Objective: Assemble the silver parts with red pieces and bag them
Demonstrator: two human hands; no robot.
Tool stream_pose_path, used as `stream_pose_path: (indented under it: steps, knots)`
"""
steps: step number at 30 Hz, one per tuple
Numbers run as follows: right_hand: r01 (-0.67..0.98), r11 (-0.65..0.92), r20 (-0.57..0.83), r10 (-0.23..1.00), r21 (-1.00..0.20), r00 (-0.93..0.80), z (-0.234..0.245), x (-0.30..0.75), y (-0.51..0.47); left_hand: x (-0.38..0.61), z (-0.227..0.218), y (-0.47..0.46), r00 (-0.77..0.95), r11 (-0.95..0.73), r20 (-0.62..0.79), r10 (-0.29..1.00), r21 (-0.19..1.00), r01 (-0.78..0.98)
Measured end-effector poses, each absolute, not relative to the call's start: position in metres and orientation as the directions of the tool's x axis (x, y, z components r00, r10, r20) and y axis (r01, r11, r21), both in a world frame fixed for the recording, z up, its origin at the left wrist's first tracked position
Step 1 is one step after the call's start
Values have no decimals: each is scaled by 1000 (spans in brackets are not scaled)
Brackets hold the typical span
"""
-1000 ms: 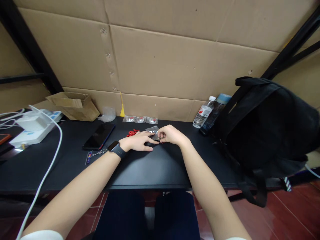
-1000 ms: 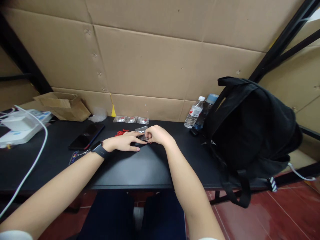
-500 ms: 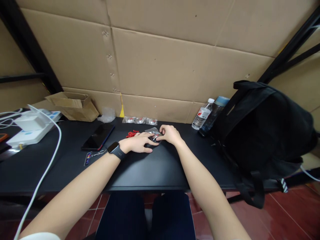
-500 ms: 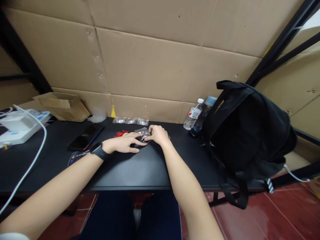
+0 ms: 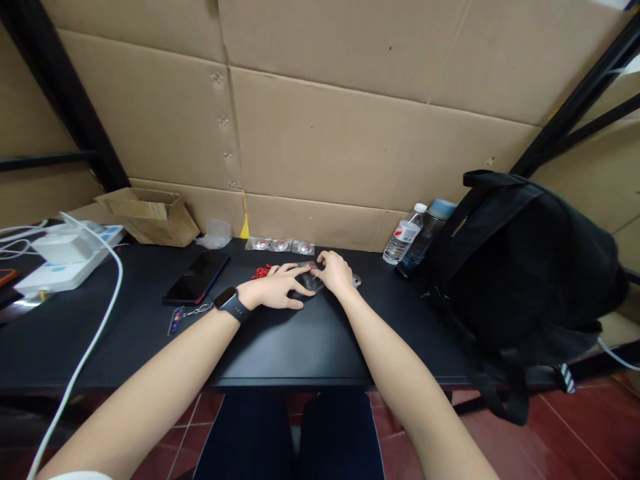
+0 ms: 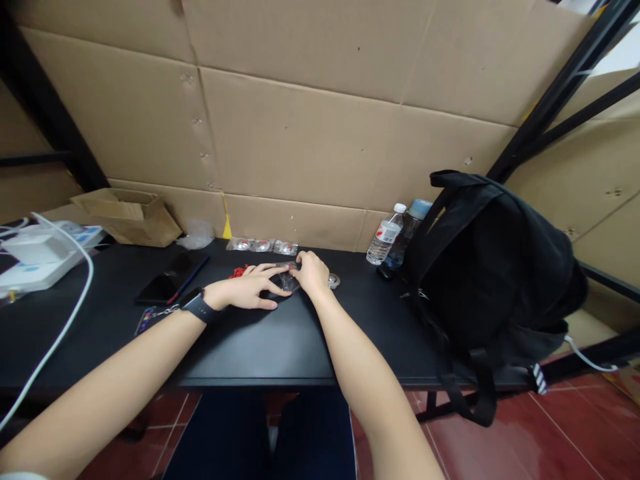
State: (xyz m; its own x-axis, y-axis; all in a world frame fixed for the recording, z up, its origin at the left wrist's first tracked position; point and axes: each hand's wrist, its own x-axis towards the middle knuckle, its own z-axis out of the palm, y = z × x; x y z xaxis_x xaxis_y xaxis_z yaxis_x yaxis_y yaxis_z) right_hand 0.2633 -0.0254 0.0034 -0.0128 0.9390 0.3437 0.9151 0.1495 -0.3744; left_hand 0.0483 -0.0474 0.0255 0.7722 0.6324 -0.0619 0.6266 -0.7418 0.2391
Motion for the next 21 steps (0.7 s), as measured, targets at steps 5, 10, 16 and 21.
stream_pose_path:
  steps: [5,10,16,21]
  knots:
    - [740,502,333,862,-447,-383,7,276,-22,41,24,-38,796,-792,102,596,234,563]
    - [556,573,338,814,-602,-473,13,298,-16,39,18,-27,668,-756,360,652,242,608]
    - [607,566,328,823,-558,-464,10,311,-13,52,8,-28,617,-718,388,685,211,664]
    - [644,560,308,827,-521,-470,12,304,-16,55,10,-28,575,-682,383,722,257,685]
